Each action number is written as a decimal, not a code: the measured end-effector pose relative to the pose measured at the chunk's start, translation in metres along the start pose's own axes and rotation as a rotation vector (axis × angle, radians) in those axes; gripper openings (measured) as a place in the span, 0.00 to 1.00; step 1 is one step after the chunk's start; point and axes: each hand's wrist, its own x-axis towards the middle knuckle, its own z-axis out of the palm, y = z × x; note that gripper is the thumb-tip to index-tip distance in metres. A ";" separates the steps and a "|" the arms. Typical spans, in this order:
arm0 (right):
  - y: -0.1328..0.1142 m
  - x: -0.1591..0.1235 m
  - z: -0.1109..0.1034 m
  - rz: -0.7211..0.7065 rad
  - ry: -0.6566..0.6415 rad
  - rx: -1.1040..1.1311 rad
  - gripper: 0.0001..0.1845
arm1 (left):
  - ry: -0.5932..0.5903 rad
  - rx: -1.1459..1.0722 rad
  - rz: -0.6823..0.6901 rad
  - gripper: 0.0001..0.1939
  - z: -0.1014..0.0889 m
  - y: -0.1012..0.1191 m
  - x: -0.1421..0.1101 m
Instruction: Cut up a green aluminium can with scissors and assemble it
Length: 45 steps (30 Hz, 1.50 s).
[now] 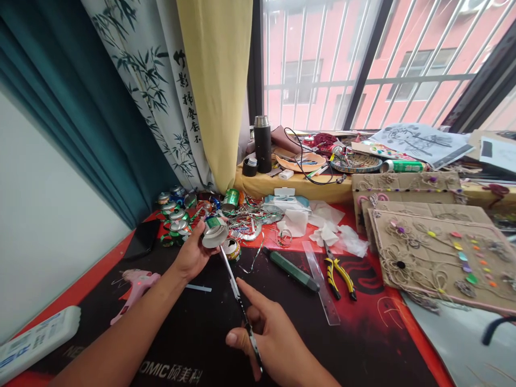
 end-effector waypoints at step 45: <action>0.002 -0.001 0.001 0.010 0.082 -0.062 0.56 | -0.090 0.261 0.045 0.33 0.007 -0.001 -0.006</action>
